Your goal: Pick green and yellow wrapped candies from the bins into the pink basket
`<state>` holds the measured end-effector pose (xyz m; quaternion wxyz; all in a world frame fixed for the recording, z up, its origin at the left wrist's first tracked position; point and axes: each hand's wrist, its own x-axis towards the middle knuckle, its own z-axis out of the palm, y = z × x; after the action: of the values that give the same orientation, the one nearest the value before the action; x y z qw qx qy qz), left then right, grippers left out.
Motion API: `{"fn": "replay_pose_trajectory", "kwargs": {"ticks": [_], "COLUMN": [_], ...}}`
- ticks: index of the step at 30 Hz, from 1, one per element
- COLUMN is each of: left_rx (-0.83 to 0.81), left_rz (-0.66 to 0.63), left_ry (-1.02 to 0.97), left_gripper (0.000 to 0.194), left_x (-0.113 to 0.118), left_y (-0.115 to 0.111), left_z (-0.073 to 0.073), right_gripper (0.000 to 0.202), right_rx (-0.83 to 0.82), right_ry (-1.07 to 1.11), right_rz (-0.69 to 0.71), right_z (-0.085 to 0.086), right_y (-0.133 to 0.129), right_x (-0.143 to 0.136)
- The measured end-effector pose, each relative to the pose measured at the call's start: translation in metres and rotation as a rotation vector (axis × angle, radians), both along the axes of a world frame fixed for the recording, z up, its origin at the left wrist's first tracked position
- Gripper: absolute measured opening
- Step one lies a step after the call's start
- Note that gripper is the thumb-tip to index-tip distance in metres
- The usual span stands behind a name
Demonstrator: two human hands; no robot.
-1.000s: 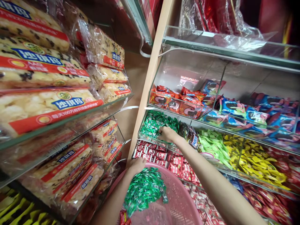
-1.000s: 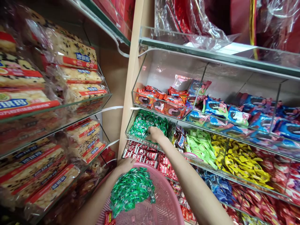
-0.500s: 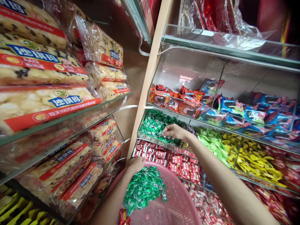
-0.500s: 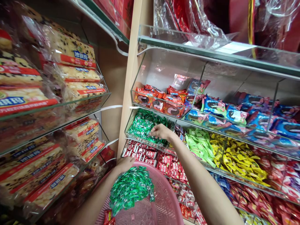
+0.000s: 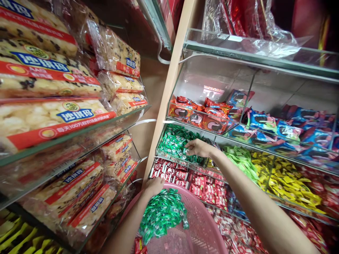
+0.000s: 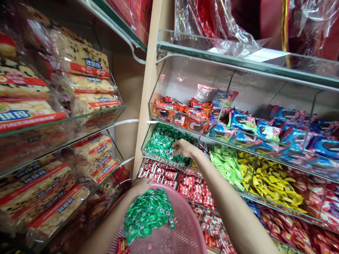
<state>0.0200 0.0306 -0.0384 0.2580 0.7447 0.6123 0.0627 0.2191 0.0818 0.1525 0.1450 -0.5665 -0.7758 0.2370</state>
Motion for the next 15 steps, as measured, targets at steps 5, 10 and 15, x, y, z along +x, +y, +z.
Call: {"fn": "replay_pose_trajectory", "kwargs": {"ticks": [5, 10, 15], "left_rx": [-0.004, -0.002, 0.006], "left_rz": [0.011, 0.018, 0.009], "left_ry": [0.000, -0.002, -0.002], "left_gripper": [0.053, 0.052, 0.054], "left_x": [0.000, 0.000, -0.001], "left_y": [-0.001, -0.001, 0.000], "left_z": [0.002, 0.002, 0.000], "right_gripper": [0.014, 0.015, 0.018], "right_rx": [-0.036, -0.003, 0.039], "right_ry": [-0.076, -0.217, -0.323], "right_rz": [0.146, 0.201, 0.180], "right_z": [0.005, -0.006, -0.012], "right_y": [0.003, 0.004, 0.004], "right_x": [-0.001, -0.011, -0.012]}}
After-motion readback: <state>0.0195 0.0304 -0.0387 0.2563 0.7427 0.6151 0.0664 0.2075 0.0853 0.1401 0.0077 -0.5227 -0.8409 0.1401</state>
